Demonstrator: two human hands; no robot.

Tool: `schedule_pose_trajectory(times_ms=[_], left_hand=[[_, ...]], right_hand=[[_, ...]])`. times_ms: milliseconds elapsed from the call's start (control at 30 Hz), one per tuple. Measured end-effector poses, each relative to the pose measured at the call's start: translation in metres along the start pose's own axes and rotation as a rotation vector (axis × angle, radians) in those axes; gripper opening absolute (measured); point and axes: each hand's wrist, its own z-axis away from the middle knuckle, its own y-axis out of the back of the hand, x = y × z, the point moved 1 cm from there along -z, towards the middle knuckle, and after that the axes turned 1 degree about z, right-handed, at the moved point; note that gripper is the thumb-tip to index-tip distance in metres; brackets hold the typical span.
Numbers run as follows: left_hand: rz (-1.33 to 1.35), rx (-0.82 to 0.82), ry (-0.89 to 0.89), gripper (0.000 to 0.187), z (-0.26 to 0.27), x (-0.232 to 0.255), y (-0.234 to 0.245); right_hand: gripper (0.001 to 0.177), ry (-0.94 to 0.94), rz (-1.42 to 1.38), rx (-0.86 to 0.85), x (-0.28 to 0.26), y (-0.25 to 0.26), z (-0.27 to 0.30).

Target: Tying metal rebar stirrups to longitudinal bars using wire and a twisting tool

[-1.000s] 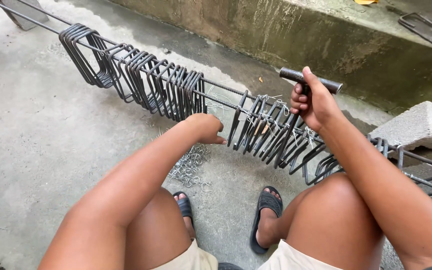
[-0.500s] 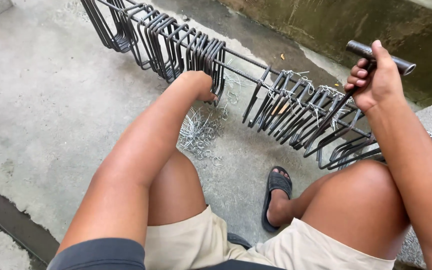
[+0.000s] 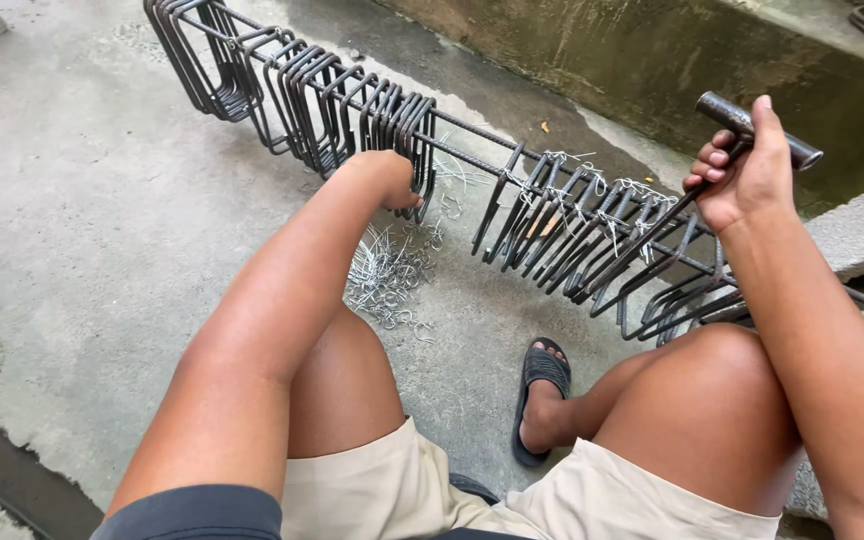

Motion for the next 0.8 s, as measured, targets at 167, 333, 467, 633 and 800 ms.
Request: schedule_pose_trajectory(times_ms=[167, 333, 467, 633, 800], left_hand=[[0.027, 0.011, -0.007, 0.049, -0.002, 0.007, 0.001], [-0.009, 0.051, -0.096, 0.051, -0.024, 0.011, 0.002], [0.071, -0.017, -0.091, 0.050, -0.033, 0.020, -0.008], [0.151, -0.057, -0.146, 0.052, -0.044, 0.023, -0.023], [0.228, -0.131, -0.144, 0.048, -0.067, 0.018, -0.031]], right_hand=[[0.050, 0.015, -0.053, 0.042, -0.014, 0.025, 0.015], [0.050, -0.057, 0.257, 0.108, -0.007, 0.017, 0.012], [0.034, -0.174, 0.682, -0.266, 0.034, 0.009, -0.013], [0.024, 0.135, 1.380, -0.354, 0.035, -0.059, -0.024], [0.030, -0.019, 1.771, -0.592, 0.013, -0.082, -0.086]])
